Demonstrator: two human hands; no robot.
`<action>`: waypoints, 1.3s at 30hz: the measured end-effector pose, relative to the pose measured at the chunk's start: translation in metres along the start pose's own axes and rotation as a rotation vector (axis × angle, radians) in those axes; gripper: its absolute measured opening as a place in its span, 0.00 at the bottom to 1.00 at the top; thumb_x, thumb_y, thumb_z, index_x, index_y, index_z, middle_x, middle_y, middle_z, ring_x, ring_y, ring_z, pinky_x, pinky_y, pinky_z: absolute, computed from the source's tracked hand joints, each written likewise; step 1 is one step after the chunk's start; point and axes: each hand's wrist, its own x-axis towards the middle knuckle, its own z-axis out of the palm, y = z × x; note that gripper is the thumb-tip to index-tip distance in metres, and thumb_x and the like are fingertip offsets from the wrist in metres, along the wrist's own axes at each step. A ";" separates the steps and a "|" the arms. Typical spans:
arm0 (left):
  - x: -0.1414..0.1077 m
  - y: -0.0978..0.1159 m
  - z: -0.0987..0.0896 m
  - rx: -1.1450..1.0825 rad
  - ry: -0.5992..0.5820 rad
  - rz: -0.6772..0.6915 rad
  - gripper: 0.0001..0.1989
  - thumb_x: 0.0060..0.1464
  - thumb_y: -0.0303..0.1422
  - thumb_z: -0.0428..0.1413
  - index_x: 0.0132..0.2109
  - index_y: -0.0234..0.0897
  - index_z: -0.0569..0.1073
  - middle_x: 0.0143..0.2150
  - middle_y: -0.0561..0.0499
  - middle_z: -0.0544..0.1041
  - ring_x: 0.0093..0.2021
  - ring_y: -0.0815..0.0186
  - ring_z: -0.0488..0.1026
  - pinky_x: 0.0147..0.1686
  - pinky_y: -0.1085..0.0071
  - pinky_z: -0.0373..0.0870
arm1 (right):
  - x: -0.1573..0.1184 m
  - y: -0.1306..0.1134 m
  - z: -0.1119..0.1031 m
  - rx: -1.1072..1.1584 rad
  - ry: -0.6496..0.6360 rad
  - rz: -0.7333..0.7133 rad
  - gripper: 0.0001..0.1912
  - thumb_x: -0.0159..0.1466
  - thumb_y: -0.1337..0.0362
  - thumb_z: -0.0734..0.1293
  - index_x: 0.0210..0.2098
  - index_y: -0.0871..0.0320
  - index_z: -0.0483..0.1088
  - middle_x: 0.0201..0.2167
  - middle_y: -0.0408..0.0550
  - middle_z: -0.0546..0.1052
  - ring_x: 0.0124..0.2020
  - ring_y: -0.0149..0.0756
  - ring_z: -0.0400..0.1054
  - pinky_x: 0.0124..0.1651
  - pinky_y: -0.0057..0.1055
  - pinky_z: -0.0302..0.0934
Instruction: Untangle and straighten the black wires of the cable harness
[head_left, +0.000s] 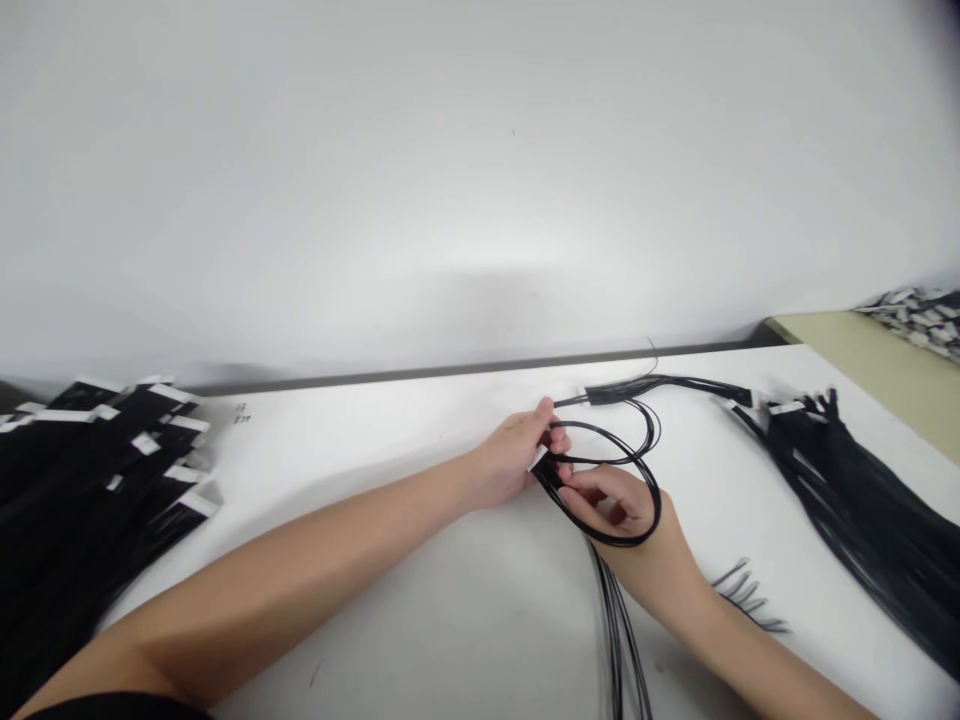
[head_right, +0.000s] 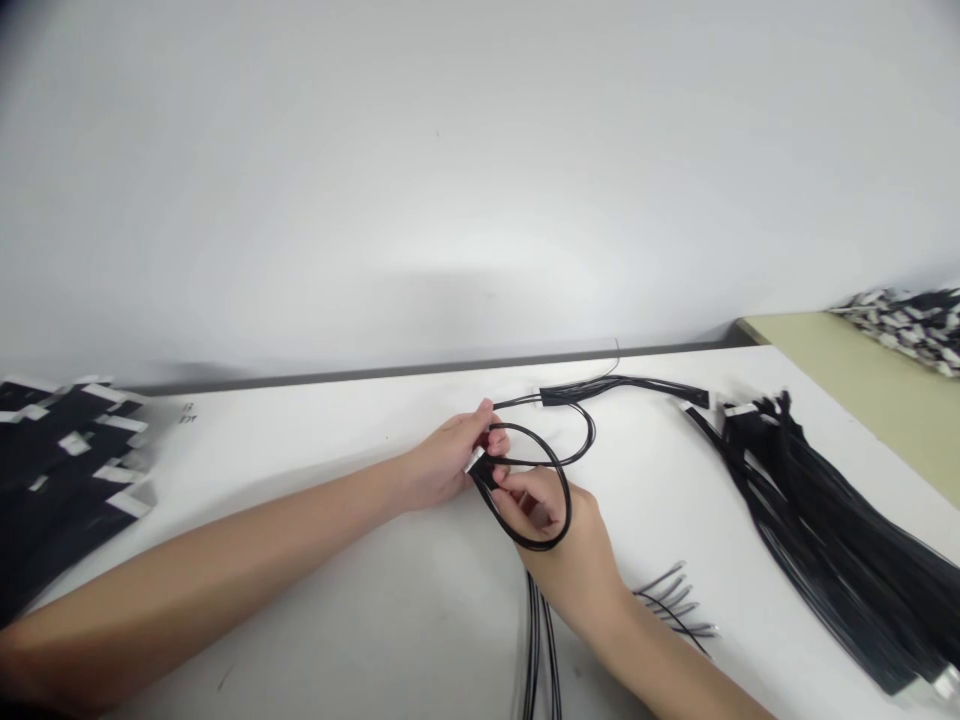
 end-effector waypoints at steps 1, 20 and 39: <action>0.000 0.000 0.000 0.004 0.003 0.001 0.25 0.55 0.55 0.49 0.28 0.36 0.59 0.26 0.58 0.61 0.23 0.72 0.67 0.28 0.73 0.61 | 0.000 0.000 0.000 0.008 0.005 0.009 0.04 0.61 0.62 0.67 0.32 0.55 0.73 0.28 0.42 0.75 0.24 0.28 0.65 0.25 0.24 0.57; 0.002 -0.003 0.000 -0.016 0.011 0.021 0.26 0.55 0.55 0.49 0.27 0.35 0.61 0.27 0.56 0.62 0.25 0.71 0.69 0.29 0.72 0.63 | -0.005 0.000 -0.003 -0.219 -0.055 0.084 0.11 0.65 0.56 0.61 0.34 0.52 0.72 0.25 0.41 0.74 0.22 0.31 0.61 0.24 0.25 0.55; 0.002 -0.004 -0.003 0.004 -0.024 0.032 0.25 0.54 0.55 0.49 0.28 0.35 0.63 0.28 0.56 0.62 0.25 0.70 0.69 0.30 0.71 0.62 | -0.005 -0.007 -0.004 -0.300 -0.060 0.121 0.12 0.65 0.54 0.60 0.32 0.51 0.70 0.24 0.41 0.74 0.22 0.32 0.65 0.24 0.25 0.56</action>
